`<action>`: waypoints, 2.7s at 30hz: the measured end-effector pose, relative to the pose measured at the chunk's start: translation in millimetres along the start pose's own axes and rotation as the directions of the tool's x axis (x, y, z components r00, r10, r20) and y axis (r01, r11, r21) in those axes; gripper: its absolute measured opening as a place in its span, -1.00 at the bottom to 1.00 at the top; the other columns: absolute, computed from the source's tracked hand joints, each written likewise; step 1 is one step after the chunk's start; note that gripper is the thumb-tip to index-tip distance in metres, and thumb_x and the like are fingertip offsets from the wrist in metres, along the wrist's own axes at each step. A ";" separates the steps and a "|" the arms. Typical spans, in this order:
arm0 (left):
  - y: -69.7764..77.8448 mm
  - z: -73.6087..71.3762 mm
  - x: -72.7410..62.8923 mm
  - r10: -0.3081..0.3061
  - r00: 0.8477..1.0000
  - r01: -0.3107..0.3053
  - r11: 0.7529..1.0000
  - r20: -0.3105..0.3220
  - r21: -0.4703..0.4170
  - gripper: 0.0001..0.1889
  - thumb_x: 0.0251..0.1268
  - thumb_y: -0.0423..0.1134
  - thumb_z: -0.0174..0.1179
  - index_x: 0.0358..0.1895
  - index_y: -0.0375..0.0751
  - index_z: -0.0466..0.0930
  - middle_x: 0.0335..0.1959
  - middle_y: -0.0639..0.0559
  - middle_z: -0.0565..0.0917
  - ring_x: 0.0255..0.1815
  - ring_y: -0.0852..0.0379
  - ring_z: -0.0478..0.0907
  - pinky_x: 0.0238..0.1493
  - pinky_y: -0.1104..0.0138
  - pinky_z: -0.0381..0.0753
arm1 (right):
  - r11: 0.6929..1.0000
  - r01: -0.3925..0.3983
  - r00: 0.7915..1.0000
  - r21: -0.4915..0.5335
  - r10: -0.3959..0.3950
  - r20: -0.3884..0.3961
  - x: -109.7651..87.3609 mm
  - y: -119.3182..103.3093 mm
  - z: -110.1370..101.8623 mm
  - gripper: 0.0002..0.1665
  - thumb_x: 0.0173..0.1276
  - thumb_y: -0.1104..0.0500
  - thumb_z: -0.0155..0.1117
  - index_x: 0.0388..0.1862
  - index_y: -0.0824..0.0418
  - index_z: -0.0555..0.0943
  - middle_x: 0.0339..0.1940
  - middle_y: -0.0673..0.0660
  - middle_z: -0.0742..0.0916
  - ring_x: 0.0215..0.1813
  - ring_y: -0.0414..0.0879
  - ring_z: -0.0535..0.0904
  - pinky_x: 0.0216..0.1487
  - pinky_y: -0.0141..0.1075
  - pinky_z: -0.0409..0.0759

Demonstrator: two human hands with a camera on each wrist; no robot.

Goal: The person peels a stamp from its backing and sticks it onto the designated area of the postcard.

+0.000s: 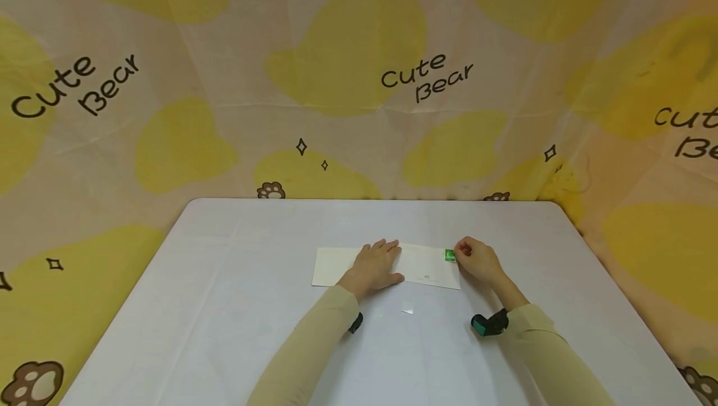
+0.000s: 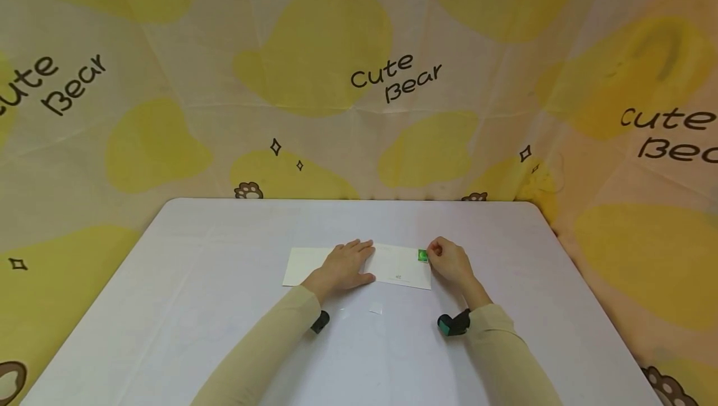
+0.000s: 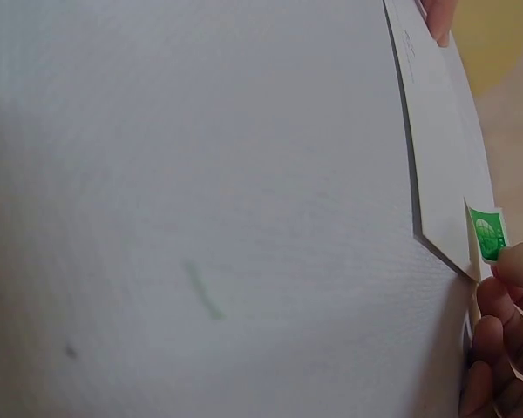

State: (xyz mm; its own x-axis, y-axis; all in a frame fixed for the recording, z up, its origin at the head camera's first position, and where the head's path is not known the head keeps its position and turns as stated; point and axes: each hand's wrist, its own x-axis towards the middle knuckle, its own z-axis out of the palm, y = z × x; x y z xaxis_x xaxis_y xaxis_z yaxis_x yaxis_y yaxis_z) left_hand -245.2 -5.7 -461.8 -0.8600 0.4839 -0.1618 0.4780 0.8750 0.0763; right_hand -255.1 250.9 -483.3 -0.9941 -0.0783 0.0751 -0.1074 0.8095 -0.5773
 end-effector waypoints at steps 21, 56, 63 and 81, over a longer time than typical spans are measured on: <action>0.0 1.2 0.6 -0.002 1.000 0.002 1.000 -0.003 0.002 -0.26 0.17 0.22 0.09 0.38 -0.02 0.19 0.43 0.16 0.16 0.43 0.05 0.10 0.34 0.07 0.19 | 0.999 0.002 1.000 -0.038 -0.003 -0.015 -1.3 -3.4 0.3 -0.88 0.22 0.22 0.13 -0.36 0.28 0.53 -0.56 0.05 0.53 -0.48 -0.10 0.40 -0.48 -0.34 0.30; 1.3 -2.1 -1.7 -0.012 1.000 0.012 1.000 0.009 -0.011 -0.27 0.18 0.21 0.10 0.37 -0.02 0.21 0.43 0.16 0.17 0.43 0.05 0.09 0.34 0.08 0.19 | 0.996 0.007 1.000 -0.092 -0.008 -0.010 -2.6 -8.8 2.6 -0.91 0.20 0.25 0.16 -0.39 0.29 0.50 -0.58 0.06 0.52 -0.51 -0.10 0.39 -0.52 -0.34 0.29; 1.8 -3.5 -2.7 -0.014 1.000 0.014 1.000 0.007 -0.011 -0.27 0.18 0.21 0.10 0.37 -0.03 0.21 0.43 0.16 0.17 0.43 0.05 0.09 0.34 0.08 0.19 | 0.994 -0.024 1.000 -0.106 0.025 0.005 -0.4 -8.8 3.9 -0.87 0.22 0.23 0.15 -0.31 0.29 0.47 -0.54 0.08 0.53 -0.49 -0.09 0.40 -0.52 -0.35 0.31; 1.6 -2.5 -1.8 -0.020 1.000 0.020 1.000 0.011 -0.010 -0.27 0.18 0.21 0.09 0.38 -0.02 0.20 0.43 0.16 0.15 0.44 0.06 0.07 0.35 0.09 0.17 | 0.997 0.061 0.998 -0.057 -0.061 -0.014 -9.9 -8.0 -6.3 -0.79 0.29 0.22 0.09 -0.20 0.34 0.53 -0.40 0.14 0.62 -0.33 -0.02 0.52 -0.35 -0.22 0.49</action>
State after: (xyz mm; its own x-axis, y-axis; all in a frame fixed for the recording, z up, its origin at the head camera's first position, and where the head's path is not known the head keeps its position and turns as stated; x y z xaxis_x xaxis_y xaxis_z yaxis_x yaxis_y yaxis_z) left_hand -243.4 -5.1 -458.9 -0.8672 0.4665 -0.1745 0.4591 0.8845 0.0827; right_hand -244.4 248.9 -474.3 -0.9853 -0.1196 0.1219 -0.1662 0.8353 -0.5241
